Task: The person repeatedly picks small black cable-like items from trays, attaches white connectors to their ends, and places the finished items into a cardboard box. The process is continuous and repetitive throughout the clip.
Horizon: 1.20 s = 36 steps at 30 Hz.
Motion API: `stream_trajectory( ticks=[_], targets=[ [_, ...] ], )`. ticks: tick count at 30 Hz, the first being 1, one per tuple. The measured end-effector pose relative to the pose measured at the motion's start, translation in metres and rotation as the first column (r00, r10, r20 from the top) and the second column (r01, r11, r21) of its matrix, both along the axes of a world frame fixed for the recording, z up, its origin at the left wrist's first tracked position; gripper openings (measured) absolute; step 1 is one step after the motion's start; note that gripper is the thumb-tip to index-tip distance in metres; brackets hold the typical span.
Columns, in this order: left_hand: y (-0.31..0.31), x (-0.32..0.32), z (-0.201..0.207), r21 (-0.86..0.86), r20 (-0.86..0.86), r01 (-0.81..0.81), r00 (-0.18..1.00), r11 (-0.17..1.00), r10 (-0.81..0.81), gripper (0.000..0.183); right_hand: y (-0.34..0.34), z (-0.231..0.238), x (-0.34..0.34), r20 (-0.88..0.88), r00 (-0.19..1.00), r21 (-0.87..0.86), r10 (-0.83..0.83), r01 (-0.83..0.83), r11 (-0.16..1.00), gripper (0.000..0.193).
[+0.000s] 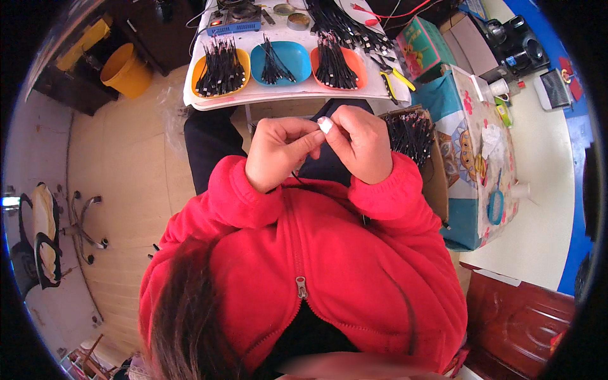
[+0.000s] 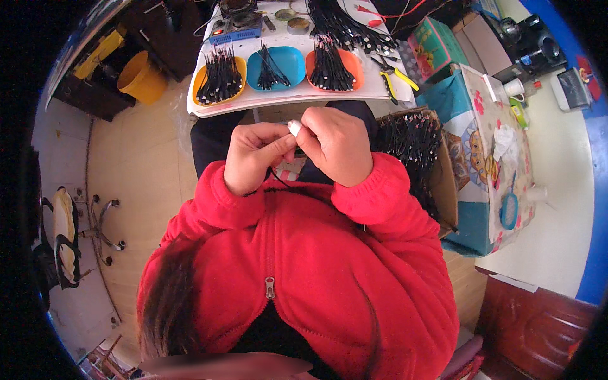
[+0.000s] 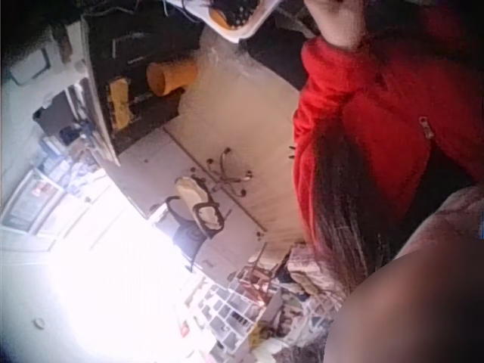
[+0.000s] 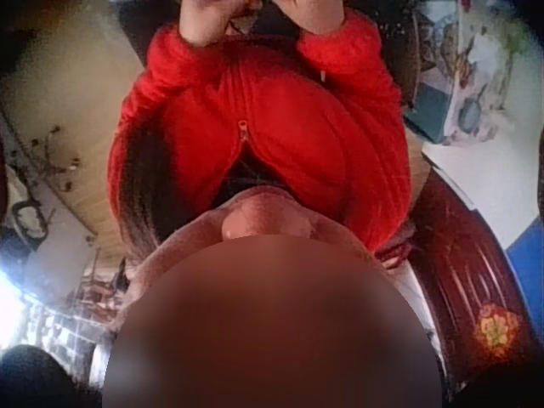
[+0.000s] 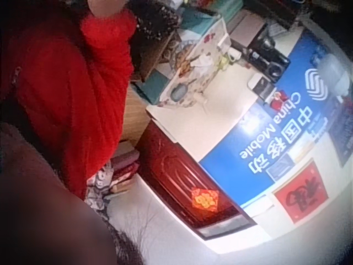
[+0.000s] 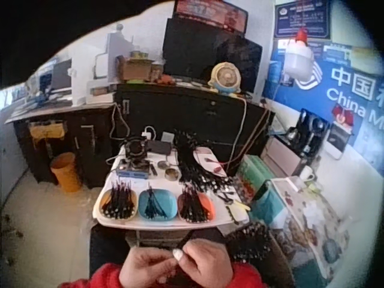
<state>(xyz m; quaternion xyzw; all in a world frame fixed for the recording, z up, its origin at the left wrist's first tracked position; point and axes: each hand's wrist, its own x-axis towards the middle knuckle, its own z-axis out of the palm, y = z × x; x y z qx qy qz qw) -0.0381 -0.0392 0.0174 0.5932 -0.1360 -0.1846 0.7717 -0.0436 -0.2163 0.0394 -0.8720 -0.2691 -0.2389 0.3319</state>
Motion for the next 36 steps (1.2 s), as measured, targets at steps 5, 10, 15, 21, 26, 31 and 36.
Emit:
stream_trajectory(
  ticks=[5,10,15,21,26,31,36],
  targets=[
    [0.0,-0.003,0.001,-0.089,-0.146,0.06,0.987,0.994,-0.072,0.011,-0.007,-0.023,-0.01,-0.32,0.946,0.335,0.059,0.054,0.941,0.02],
    [0.017,-0.004,0.005,-0.16,-0.159,0.033,0.986,0.987,-0.059,0.011,-0.039,-0.022,-0.004,-0.398,0.889,0.347,-0.228,0.376,0.859,0.019],
    [0.026,0.001,0.008,-0.162,-0.205,0.198,0.952,0.967,-0.229,0.012,-0.041,0.012,-0.026,-0.331,0.941,0.065,0.07,-0.051,0.997,0.026],
    [0.028,0.005,0.007,-0.164,-0.191,0.305,0.923,0.938,-0.334,0.011,-0.02,0.038,-0.013,-0.082,0.954,-0.093,0.287,-0.294,0.951,0.034],
    [0.029,0.01,0.004,-0.207,-0.185,0.349,0.904,0.914,-0.387,0.01,-0.018,0.038,-0.007,-0.071,0.936,-0.118,0.345,-0.352,0.929,0.029],
    [0.028,0.013,0.005,-0.207,-0.193,0.379,0.888,0.902,-0.417,0.01,-0.019,0.038,-0.005,-0.027,0.922,-0.171,0.385,-0.384,0.907,0.029],
    [0.029,0.007,0.012,-0.058,-0.07,0.331,0.94,0.942,-0.335,0.008,-0.016,0.039,-0.004,0.072,0.908,-0.239,0.413,-0.386,0.891,0.027]
  ],
)
